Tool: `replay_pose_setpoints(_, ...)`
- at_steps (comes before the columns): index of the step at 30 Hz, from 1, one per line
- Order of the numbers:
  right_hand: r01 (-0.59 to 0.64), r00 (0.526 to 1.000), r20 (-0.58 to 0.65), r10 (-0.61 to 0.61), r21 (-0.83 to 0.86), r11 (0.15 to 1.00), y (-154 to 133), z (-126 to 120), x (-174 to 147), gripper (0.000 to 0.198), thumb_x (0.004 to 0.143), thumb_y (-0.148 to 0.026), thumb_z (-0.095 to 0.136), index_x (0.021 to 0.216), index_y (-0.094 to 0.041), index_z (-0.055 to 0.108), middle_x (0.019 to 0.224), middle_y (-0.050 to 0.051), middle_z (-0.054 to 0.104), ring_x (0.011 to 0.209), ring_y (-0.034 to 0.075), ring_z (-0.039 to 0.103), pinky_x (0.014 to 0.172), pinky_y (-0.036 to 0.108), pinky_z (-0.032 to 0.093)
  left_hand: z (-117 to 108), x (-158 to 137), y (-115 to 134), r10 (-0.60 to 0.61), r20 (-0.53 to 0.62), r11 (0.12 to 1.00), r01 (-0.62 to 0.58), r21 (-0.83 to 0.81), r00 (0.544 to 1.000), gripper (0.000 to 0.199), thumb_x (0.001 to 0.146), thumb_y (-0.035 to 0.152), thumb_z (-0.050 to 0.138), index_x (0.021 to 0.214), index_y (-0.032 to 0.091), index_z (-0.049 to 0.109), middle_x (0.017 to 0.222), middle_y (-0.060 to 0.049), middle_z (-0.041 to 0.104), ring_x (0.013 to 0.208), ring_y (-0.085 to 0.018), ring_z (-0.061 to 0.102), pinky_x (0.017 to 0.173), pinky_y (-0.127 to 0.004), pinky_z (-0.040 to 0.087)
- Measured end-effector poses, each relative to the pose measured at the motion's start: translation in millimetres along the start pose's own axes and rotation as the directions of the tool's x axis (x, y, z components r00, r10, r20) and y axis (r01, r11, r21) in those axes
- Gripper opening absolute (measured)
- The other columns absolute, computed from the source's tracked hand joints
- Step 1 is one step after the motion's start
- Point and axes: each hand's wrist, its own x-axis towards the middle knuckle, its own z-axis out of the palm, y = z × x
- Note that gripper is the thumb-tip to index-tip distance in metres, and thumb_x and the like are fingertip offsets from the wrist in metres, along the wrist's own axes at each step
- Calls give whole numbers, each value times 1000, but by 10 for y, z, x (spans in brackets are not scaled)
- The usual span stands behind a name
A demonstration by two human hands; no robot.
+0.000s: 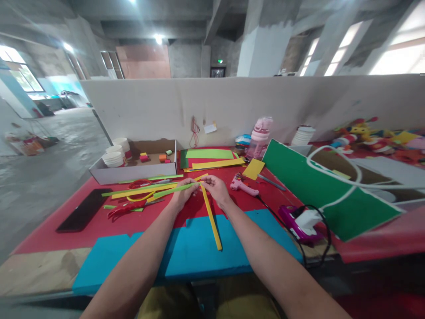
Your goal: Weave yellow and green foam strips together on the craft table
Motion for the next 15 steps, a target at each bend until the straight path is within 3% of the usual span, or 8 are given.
replay_pose_setpoints(11,68,998,25,-65,-180,981,37,-34,19,22,71,-36,66,81,-17,69,77,3,70,71,16,62,69,29,51,2,8,-35,-10,10,997,11,-79,1000,24,70,35,71,73,14,61,61,-1,58,54,-9,50,55,-23,40)
replay_pose_setpoints(15,87,996,-1,-89,-217,972,21,-27,20,18,71,-34,65,78,-17,68,72,3,67,66,15,60,63,27,48,15,-5,-9,60,-24,998,-60,7,998,23,70,36,71,72,15,63,63,-1,59,58,-10,52,57,-23,41)
